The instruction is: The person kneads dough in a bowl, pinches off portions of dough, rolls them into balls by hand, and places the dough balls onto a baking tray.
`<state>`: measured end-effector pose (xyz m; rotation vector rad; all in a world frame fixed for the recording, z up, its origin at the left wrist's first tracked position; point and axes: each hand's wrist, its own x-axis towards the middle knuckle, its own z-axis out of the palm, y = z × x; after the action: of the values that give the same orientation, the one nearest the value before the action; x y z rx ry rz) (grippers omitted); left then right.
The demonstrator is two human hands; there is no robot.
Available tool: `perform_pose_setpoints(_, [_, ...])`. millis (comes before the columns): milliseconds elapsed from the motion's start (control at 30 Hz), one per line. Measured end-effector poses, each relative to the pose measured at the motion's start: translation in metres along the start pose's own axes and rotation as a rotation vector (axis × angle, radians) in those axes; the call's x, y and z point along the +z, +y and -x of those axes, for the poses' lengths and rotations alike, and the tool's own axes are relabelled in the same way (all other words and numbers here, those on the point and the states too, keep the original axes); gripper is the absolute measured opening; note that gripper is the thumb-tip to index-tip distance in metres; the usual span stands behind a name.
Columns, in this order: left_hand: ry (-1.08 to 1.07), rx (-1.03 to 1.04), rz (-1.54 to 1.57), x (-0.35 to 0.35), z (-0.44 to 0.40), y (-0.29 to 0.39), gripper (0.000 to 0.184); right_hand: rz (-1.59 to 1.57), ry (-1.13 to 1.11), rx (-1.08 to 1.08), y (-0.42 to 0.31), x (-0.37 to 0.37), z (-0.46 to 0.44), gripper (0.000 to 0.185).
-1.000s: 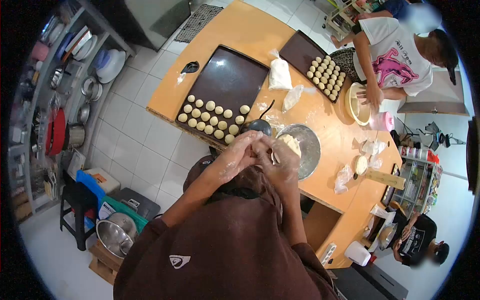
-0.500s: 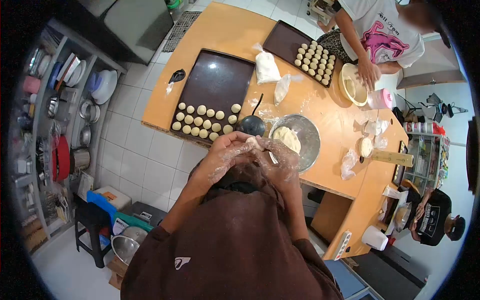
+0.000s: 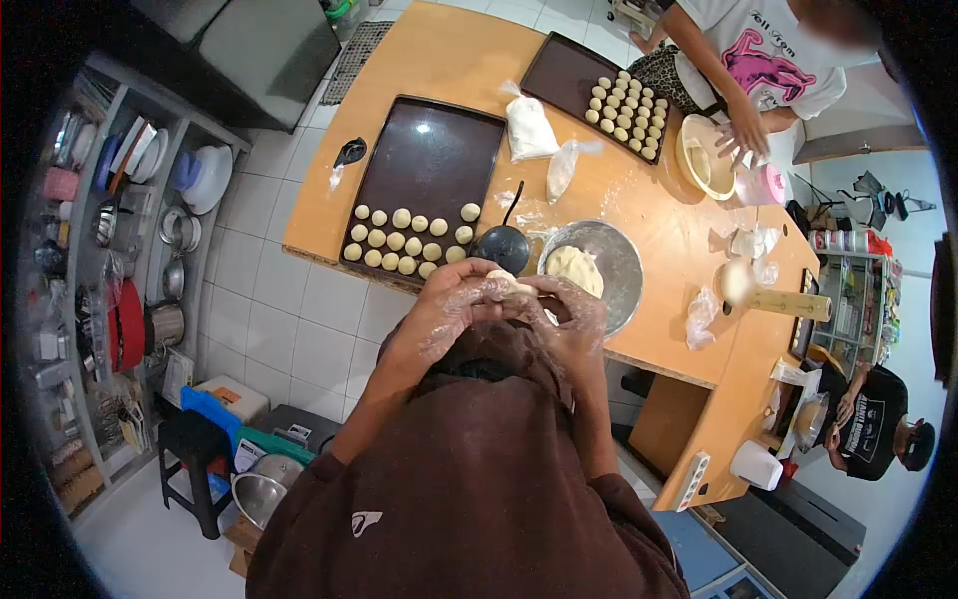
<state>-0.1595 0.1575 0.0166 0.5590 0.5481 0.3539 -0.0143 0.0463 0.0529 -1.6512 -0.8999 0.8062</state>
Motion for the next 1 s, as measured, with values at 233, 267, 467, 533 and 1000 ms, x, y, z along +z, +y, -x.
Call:
perform_pose_setpoints(233, [-0.019,-0.018,0.11,0.008,0.001,0.006,0.02,-0.599,0.037,0.428,0.0,-0.021,0.012,0.019])
perform_pose_setpoints(267, [-0.019,-0.019,0.124,0.01,0.003,0.006,0.019,-0.746,0.011,0.427,0.011,-0.025,0.015,0.02])
perform_pose_setpoints(467, [0.04,0.07,-0.14,0.014,0.0,0.011,0.016,-0.765,0.024,0.448,-0.018,-0.013,0.009,0.026])
perform_pose_setpoints(533, [-0.026,0.114,-0.342,0.022,0.001,0.02,0.013,-0.581,0.008,0.436,-0.026,-0.004,0.003,0.03])
perform_pose_setpoints(1000, [-0.007,0.278,-1.031,0.016,-0.013,-0.004,0.019,0.251,-0.086,-0.129,0.008,0.01,0.008,0.014])
